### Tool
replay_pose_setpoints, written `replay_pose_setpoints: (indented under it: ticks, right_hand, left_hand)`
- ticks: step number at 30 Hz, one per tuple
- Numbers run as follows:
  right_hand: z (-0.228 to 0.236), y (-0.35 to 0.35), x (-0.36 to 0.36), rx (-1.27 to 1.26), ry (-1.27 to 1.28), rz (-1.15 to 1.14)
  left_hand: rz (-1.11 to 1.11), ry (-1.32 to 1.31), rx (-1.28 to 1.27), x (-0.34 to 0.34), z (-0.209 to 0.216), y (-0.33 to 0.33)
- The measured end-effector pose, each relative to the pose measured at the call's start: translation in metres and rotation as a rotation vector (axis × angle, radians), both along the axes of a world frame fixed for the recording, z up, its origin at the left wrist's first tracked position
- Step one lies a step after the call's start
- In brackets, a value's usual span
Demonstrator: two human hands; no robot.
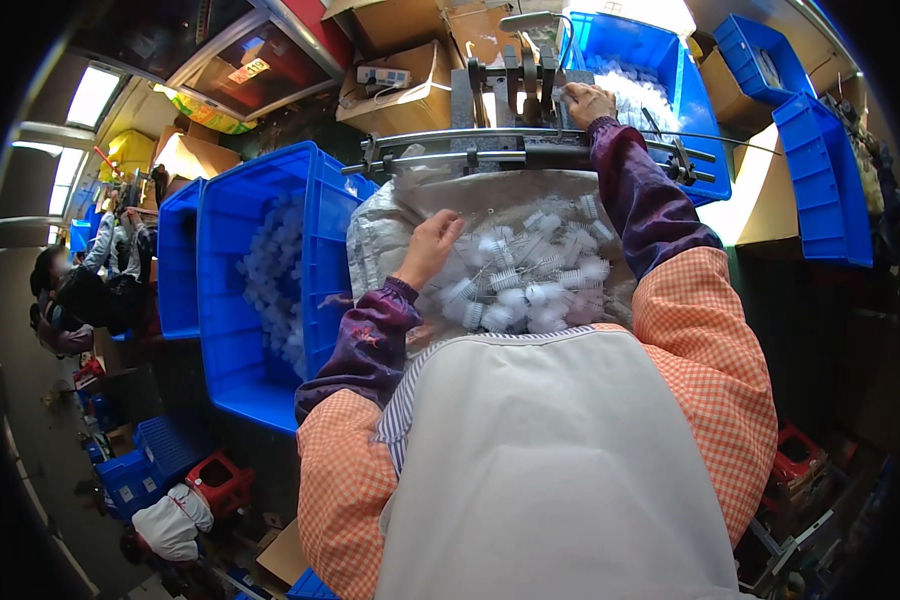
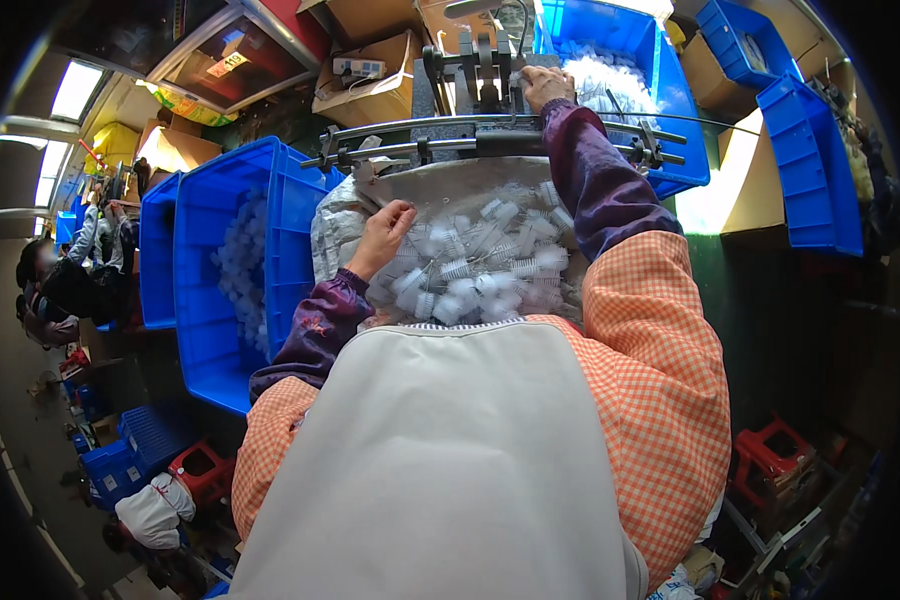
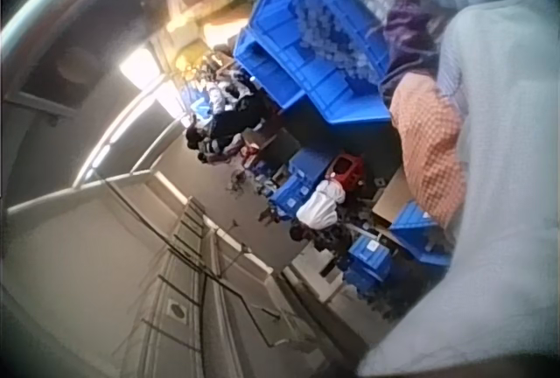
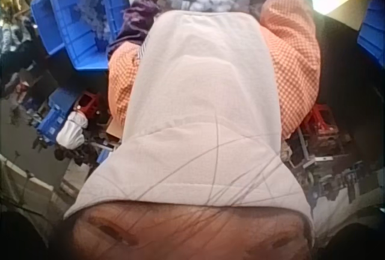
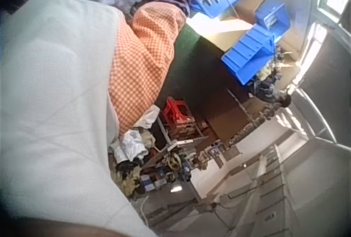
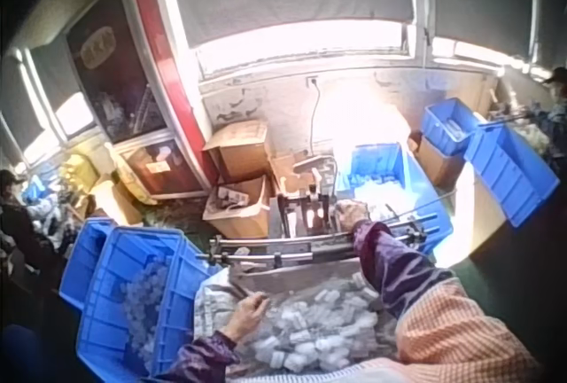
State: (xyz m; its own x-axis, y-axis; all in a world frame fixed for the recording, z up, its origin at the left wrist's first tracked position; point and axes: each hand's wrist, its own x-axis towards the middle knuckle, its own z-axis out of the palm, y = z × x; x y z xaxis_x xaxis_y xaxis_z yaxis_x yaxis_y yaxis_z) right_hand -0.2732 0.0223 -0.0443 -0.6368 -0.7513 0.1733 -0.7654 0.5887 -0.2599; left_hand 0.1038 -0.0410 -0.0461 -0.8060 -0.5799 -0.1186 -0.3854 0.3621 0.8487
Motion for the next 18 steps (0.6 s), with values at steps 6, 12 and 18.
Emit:
replay_pose_setpoints:
  ticks: [6, 12, 18]
  right_hand:
    - [0.007, 0.015, 0.007, 0.099, 0.136, -0.170]
    - [0.012, 0.022, 0.020, 0.122, 0.086, -0.166]
    - [0.008, -0.008, 0.045, 0.076, 0.113, -0.111]
  left_hand:
    - [-0.009, -0.091, -0.069, 0.031, -0.034, -0.017]
    - [-0.144, -0.376, 0.284, 0.046, -0.001, -0.024]
    - [-0.037, -0.352, 0.399, 0.040, 0.006, -0.017]
